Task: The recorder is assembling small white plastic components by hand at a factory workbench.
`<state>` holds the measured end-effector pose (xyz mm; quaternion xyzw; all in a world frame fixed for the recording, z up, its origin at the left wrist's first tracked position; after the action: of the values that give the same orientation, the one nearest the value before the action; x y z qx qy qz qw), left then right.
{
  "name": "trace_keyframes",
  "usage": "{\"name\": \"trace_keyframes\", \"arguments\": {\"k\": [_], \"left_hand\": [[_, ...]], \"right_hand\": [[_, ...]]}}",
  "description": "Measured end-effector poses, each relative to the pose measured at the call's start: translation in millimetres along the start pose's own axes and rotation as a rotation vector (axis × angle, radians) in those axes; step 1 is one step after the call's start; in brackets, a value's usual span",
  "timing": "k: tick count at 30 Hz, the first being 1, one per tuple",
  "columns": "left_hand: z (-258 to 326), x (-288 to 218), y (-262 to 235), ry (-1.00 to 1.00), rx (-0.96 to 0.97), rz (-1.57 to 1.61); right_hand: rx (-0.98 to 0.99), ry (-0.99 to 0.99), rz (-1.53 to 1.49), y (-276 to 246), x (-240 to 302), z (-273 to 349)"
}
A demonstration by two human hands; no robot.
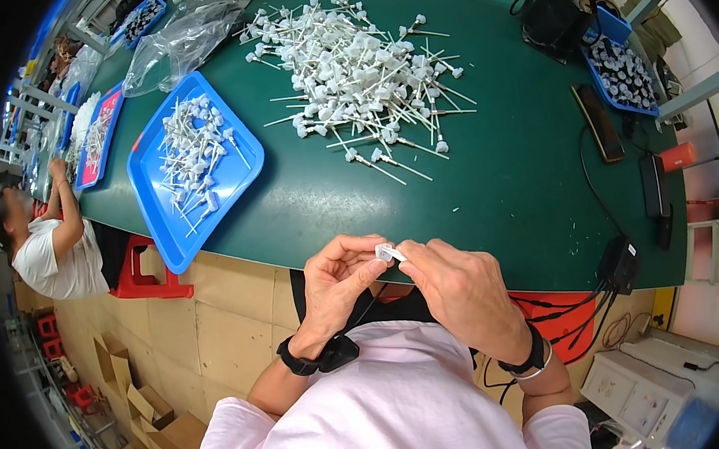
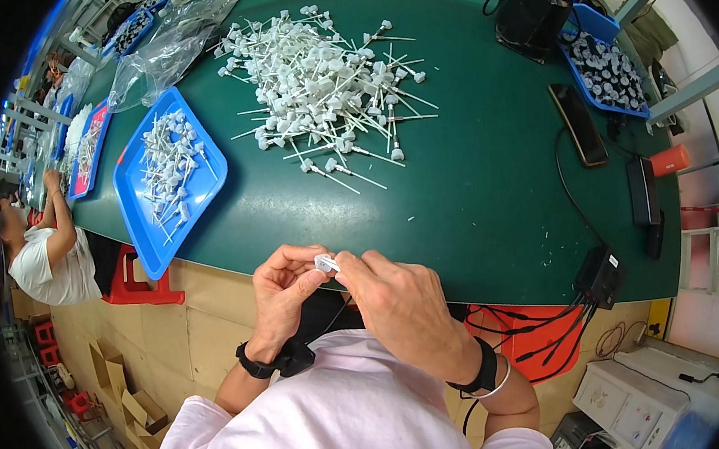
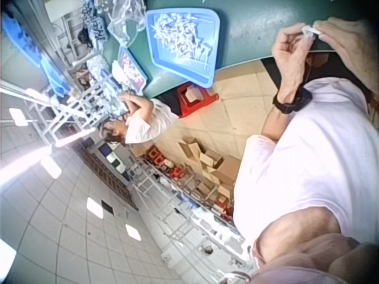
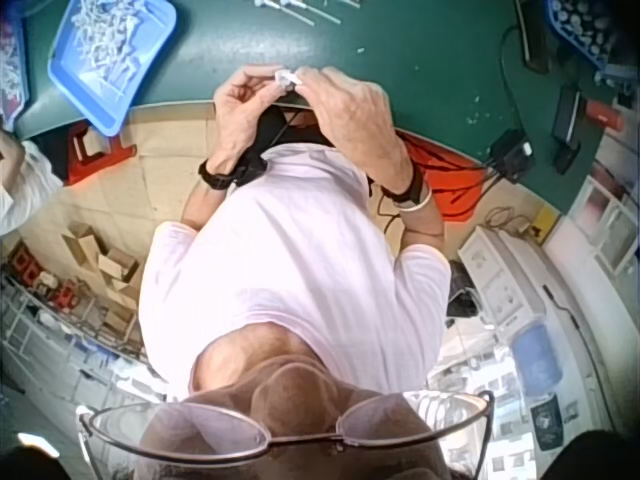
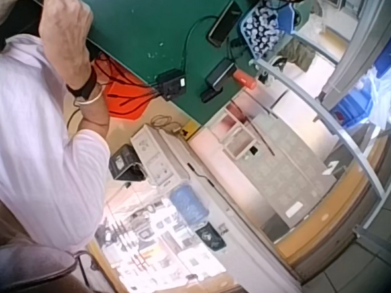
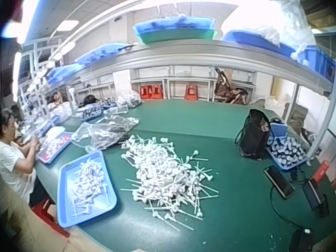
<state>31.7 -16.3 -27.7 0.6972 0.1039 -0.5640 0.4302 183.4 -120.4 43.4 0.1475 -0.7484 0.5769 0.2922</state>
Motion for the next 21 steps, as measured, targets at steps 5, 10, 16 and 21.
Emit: {"name": "trace_keyframes", "arguments": {"k": [5, 10, 16, 21], "left_hand": [[-0.1, 0.6, 0.0, 0.003, -0.001, -0.01], [0.3, 0.7, -0.2, 0.006, 0.001, -0.018], [0.1, -0.4, 1.2, 0.003, -0.001, -0.027], [0.2, 0.0, 0.1, 0.007, 0.006, -0.025]], "right_hand": [[-0.002, -0.006, -0.003, -1.1, -0.3, -0.4], [0.011, -0.005, -0.002, -1.3, -1.4, -0.3], [0.021, -0.001, -0.005, -2.4, -1.6, 0.3], [0.037, -0.003, -0.01, -2.9, -2.8, -0.9]]}}
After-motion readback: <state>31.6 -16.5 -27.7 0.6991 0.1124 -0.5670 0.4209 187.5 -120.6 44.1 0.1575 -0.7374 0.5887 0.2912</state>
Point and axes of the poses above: each hand's wrist, its own z-axis away from the middle knuckle, its own y-axis out of the palm, x = y × z, the point moved 1 cm from there along -z, towards the middle knuckle, and after that the axes turned 6 degrees about y, right-handed, at the moved point
